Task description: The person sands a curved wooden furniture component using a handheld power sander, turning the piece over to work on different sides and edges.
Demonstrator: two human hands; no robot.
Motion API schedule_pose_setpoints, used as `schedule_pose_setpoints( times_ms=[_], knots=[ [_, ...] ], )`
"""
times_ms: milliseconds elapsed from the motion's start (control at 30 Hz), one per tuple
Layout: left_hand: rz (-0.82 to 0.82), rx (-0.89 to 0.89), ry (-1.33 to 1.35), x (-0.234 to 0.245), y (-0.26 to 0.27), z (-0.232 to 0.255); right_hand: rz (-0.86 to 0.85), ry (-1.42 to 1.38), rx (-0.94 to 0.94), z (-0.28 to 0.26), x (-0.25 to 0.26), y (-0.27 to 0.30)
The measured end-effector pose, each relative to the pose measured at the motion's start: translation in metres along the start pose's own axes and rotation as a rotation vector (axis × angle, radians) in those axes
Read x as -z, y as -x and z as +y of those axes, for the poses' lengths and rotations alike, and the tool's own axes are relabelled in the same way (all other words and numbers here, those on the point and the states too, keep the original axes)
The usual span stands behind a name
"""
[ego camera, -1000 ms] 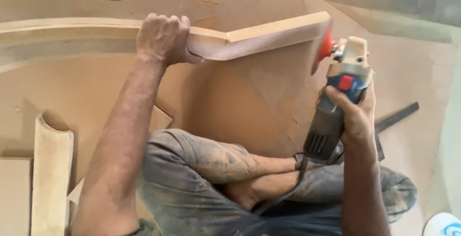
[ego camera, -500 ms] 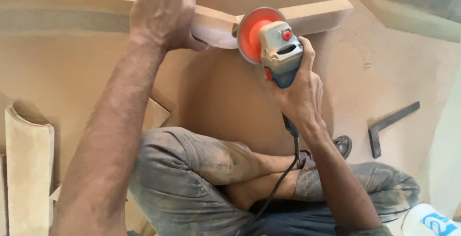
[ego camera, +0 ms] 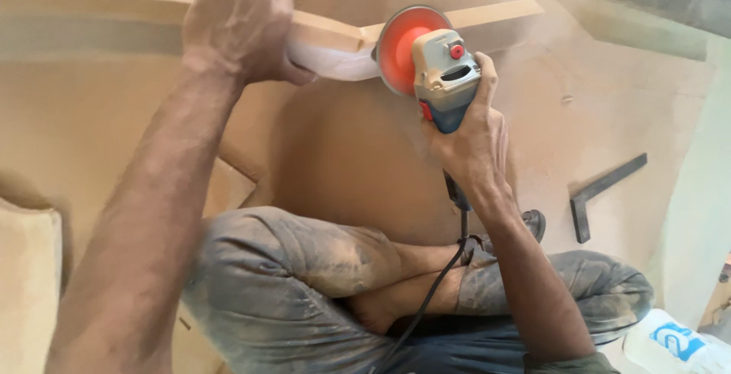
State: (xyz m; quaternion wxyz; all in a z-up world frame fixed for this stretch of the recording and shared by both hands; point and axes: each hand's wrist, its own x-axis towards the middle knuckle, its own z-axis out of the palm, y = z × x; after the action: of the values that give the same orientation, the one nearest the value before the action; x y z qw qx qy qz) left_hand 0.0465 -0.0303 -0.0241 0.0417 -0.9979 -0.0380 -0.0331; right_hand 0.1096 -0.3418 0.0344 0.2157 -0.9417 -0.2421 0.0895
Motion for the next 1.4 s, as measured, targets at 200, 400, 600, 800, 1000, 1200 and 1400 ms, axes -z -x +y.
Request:
schedule_pose_setpoints(
  times_ms=[200, 400, 600, 800, 1000, 1200, 1400],
  knots=[
    [0.037, -0.012, -0.051, 0.003, 0.007, 0.005, 0.069, -0.049, 0.035, 0.034, 0.020, -0.006],
    [0.029, -0.025, -0.087, 0.006, 0.010, 0.005, 0.139, -0.034, -0.047, 0.077, 0.036, -0.020],
    [0.085, -0.023, -0.104, 0.007, 0.015, 0.006, 0.176, -0.065, -0.164, 0.132, 0.055, -0.037],
    [0.029, -0.005, -0.112, 0.012, 0.015, 0.011, 0.282, -0.062, -0.152, 0.172, 0.071, -0.036],
    [0.126, -0.024, -0.100, 0.009, 0.018, 0.009, 0.170, -0.133, 0.026, 0.096, 0.065, 0.009],
    [0.145, -0.037, -0.103, -0.004, 0.017, 0.010, -0.021, -0.057, 0.016, 0.021, 0.028, 0.017],
    [0.152, -0.036, -0.110, -0.007, 0.011, 0.005, -0.003, -0.020, 0.115, 0.001, -0.002, 0.010]
  ],
)
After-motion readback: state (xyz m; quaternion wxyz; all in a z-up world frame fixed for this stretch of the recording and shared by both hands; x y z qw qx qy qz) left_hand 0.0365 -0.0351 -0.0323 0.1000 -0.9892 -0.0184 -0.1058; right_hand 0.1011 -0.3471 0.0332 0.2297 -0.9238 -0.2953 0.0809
